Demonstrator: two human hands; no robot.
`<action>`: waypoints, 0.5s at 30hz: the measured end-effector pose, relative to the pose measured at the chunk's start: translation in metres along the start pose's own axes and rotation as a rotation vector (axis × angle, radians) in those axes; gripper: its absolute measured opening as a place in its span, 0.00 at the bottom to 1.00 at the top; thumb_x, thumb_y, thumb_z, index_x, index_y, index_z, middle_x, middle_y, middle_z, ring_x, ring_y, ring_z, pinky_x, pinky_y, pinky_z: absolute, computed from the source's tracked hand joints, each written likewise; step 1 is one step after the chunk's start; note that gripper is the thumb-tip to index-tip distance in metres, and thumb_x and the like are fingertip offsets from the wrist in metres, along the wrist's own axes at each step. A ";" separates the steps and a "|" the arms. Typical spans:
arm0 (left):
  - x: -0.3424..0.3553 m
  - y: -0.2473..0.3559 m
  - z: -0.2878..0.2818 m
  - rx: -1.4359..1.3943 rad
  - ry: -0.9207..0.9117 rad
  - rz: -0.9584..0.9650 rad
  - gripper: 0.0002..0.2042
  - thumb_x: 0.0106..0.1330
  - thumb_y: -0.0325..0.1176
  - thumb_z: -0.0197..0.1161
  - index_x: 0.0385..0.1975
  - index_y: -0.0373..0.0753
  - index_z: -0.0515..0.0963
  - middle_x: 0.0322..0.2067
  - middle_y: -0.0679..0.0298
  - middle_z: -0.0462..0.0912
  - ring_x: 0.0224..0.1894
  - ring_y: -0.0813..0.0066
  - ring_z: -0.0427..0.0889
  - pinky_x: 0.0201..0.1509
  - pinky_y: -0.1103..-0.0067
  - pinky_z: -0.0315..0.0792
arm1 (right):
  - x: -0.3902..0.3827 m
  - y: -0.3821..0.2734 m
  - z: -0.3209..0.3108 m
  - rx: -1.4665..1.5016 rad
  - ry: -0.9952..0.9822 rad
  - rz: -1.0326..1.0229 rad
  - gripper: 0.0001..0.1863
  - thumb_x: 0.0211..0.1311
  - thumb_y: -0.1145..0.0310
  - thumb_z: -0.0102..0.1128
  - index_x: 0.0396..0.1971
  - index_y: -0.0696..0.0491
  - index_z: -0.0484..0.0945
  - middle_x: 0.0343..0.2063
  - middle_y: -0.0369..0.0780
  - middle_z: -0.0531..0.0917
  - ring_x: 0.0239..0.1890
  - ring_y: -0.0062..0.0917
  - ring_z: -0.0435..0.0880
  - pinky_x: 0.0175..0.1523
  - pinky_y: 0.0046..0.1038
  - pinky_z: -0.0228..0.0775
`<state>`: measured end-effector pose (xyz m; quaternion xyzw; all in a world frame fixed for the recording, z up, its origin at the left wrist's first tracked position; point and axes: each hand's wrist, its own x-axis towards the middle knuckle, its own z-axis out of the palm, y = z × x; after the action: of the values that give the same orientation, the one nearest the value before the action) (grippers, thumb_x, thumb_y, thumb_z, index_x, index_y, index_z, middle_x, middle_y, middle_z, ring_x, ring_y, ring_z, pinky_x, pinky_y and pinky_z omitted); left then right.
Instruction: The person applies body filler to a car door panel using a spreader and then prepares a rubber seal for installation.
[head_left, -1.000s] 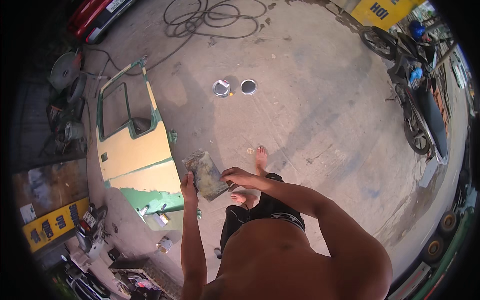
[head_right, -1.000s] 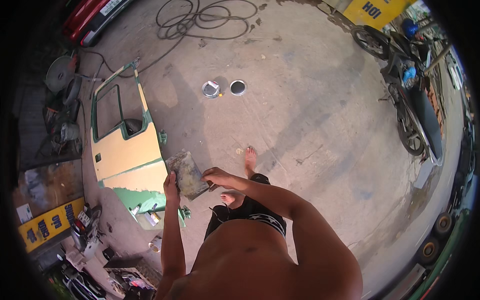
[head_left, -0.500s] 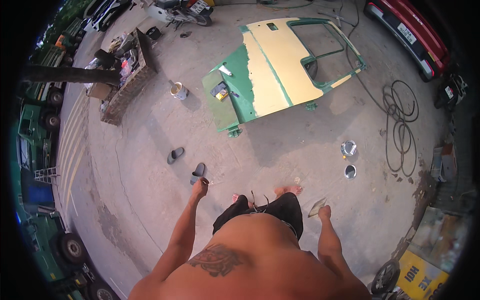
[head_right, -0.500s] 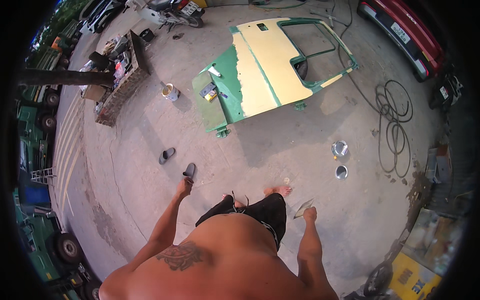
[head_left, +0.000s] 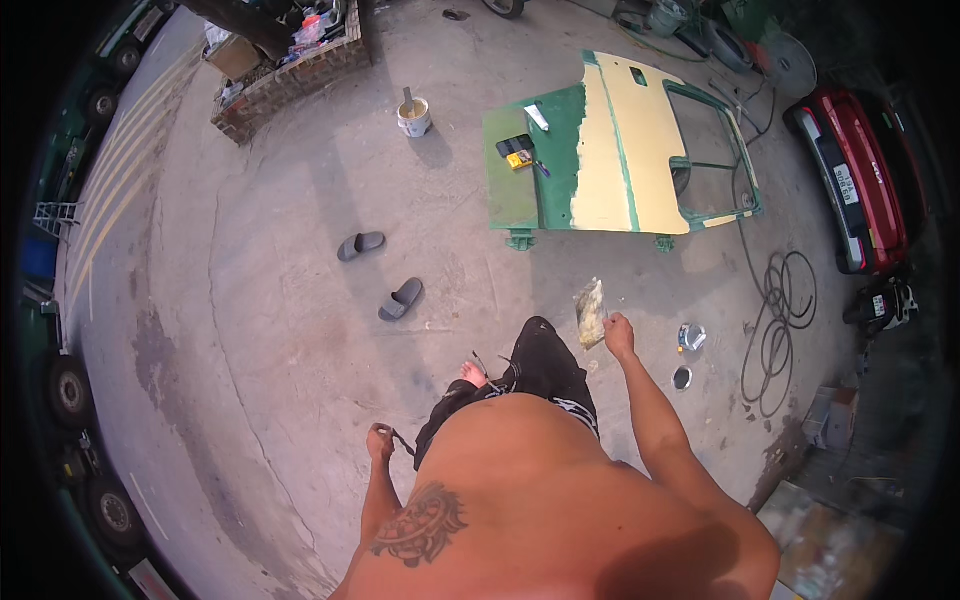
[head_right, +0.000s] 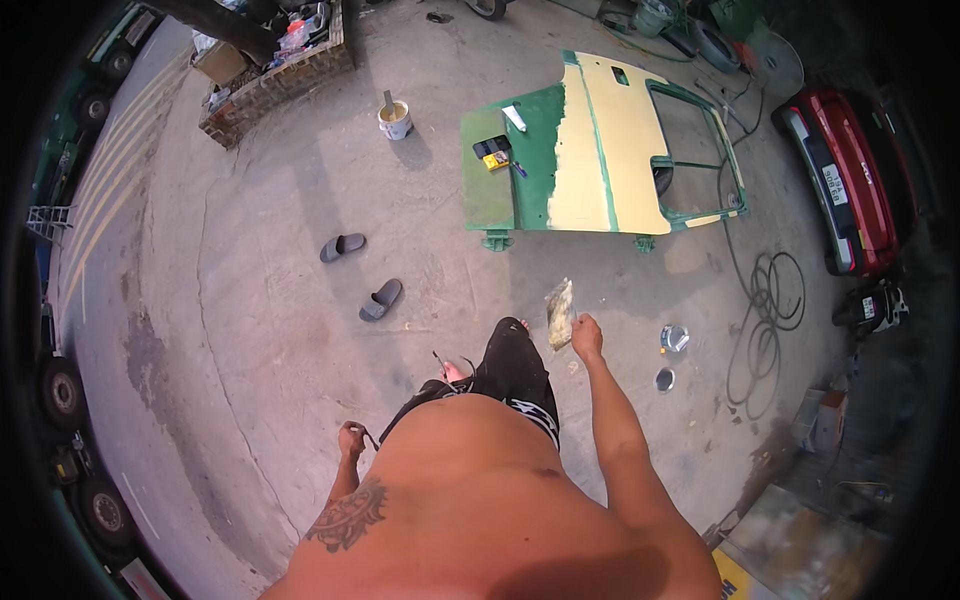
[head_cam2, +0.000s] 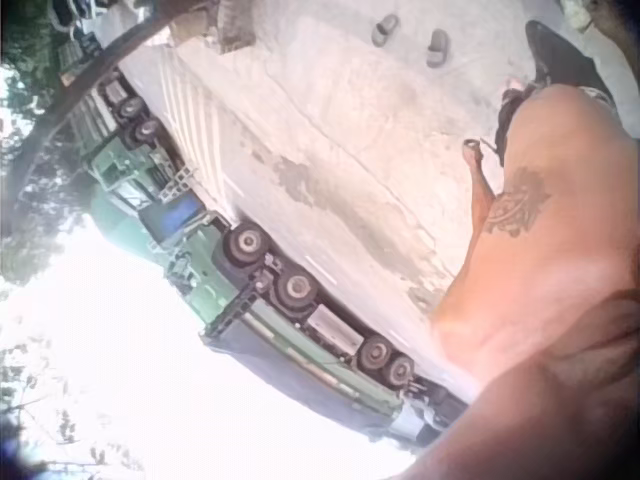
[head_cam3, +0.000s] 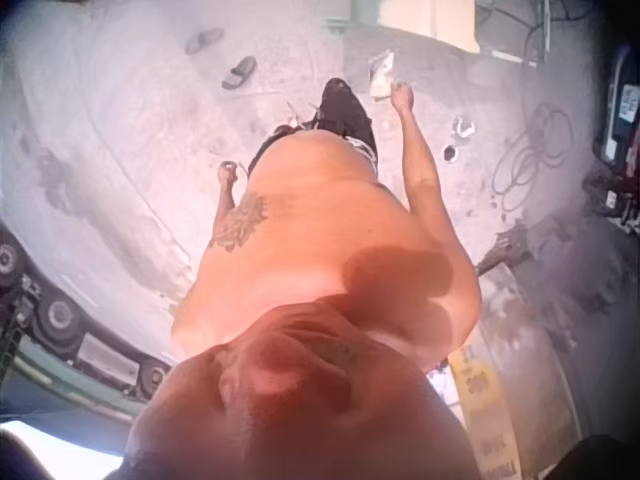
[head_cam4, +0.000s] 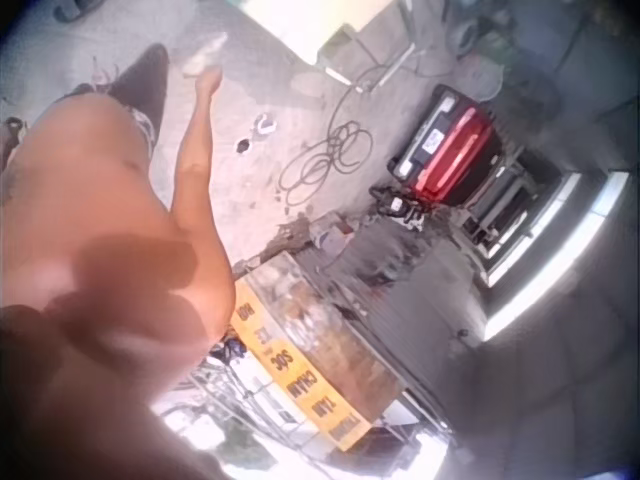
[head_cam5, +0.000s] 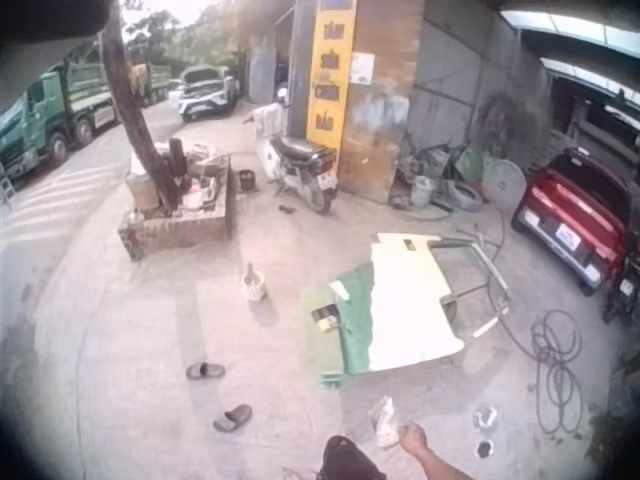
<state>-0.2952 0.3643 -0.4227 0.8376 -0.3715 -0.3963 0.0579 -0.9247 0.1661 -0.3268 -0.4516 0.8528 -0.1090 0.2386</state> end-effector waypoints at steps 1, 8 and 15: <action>-0.001 0.016 -0.001 -0.127 -0.113 -0.104 0.11 0.57 0.36 0.65 0.36 0.37 0.79 0.17 0.56 0.80 0.16 0.65 0.81 0.23 0.71 0.77 | 0.014 -0.018 0.003 0.011 0.082 -0.065 0.14 0.60 0.63 0.59 0.32 0.60 0.80 0.29 0.52 0.83 0.36 0.45 0.83 0.41 0.41 0.75; 0.044 0.112 -0.045 -0.467 -0.258 -0.161 0.14 0.66 0.36 0.59 0.43 0.31 0.75 0.18 0.55 0.79 0.17 0.69 0.81 0.19 0.75 0.77 | 0.104 -0.148 0.059 0.742 -0.266 0.312 0.12 0.66 0.62 0.58 0.36 0.57 0.79 0.30 0.37 0.83 0.29 0.26 0.82 0.32 0.30 0.77; 0.101 0.167 -0.154 -0.363 -0.197 -0.138 0.13 0.67 0.35 0.57 0.44 0.32 0.75 0.20 0.57 0.79 0.19 0.72 0.80 0.21 0.79 0.74 | 0.210 -0.168 0.161 1.257 -0.281 0.743 0.11 0.66 0.64 0.60 0.41 0.55 0.75 0.36 0.39 0.81 0.35 0.28 0.81 0.34 0.32 0.76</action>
<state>-0.2412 0.1464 -0.3149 0.7941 -0.2396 -0.5398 0.1436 -0.8228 -0.0975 -0.4632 0.0785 0.6876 -0.4298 0.5800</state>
